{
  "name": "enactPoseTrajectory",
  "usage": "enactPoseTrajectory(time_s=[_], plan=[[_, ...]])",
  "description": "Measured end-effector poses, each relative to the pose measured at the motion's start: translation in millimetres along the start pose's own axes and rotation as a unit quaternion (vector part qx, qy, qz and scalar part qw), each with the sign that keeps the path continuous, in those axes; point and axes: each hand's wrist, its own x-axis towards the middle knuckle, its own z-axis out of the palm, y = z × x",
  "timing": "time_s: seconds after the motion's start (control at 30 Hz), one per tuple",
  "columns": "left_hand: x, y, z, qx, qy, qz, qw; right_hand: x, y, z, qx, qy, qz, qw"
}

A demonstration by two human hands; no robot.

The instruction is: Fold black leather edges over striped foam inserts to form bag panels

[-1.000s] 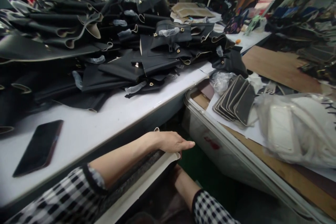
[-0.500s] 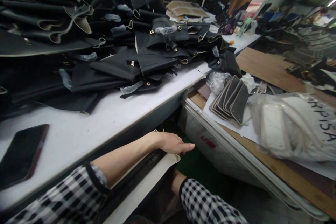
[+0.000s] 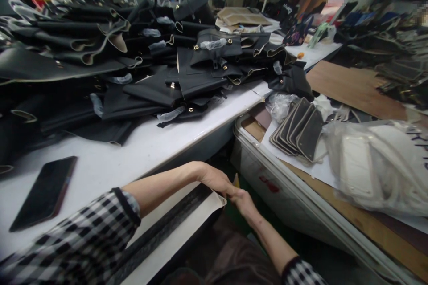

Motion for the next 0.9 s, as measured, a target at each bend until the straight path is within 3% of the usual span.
enactPoseTrajectory(time_s=[0.07,0.13,0.2,0.27,0.4,0.57,0.9], plan=[[1,-1,-3.4,0.035,-0.015,0.028,0.999,-7,16,-35,0.030,-0.088,0.084,0.992],[2,-3,-6.6,0.053,-0.028,0.043,0.997,-18,19,-74,0.076,-0.194,0.168,0.963],[4,-6,-8.9,0.040,-0.031,0.043,0.998,-26,8,-104,0.144,-0.309,0.231,0.911],[6,-8,-10.2,0.020,-0.042,0.042,0.998,-25,-12,-119,0.183,-0.384,0.242,0.872],[9,-11,-11.7,0.007,-0.087,0.043,0.995,-4,-46,-107,0.124,-0.424,0.201,0.874],[4,-4,-15.5,0.029,-0.091,0.030,0.995,17,-51,-84,0.089,-0.432,0.160,0.883],[3,-4,-19.0,0.103,-0.104,0.064,0.987,16,-58,-74,0.142,-0.448,0.222,0.854]])
